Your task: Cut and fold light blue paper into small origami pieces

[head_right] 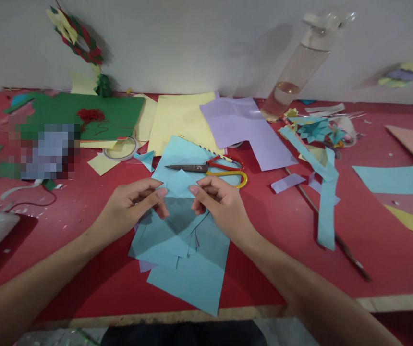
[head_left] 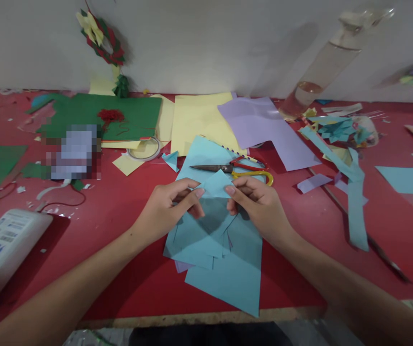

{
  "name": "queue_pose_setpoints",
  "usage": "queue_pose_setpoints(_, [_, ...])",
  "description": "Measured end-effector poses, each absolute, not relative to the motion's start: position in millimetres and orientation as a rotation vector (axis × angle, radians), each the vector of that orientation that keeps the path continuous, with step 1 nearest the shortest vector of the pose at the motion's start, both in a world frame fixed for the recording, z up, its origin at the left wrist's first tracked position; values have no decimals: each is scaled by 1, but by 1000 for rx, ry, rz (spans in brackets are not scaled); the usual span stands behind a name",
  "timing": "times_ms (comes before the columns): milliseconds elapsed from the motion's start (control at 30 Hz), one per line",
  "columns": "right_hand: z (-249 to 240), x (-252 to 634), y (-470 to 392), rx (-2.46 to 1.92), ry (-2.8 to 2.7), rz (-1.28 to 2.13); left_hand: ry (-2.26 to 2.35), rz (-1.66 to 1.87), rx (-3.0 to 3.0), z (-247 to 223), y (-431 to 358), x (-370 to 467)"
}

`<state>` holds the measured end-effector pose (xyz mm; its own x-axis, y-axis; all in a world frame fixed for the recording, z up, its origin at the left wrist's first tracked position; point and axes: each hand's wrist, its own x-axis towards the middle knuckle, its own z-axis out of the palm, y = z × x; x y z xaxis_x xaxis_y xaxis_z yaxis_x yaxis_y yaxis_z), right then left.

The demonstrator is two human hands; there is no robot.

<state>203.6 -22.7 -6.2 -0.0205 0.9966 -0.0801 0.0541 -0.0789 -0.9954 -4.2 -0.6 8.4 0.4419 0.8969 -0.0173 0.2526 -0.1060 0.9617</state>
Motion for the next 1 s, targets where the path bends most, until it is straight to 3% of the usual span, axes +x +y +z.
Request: queue_pose_setpoints(1000, [-9, 205, -22, -1251, -1221, 1271, 981, 762, 1615, 8, 0, -4])
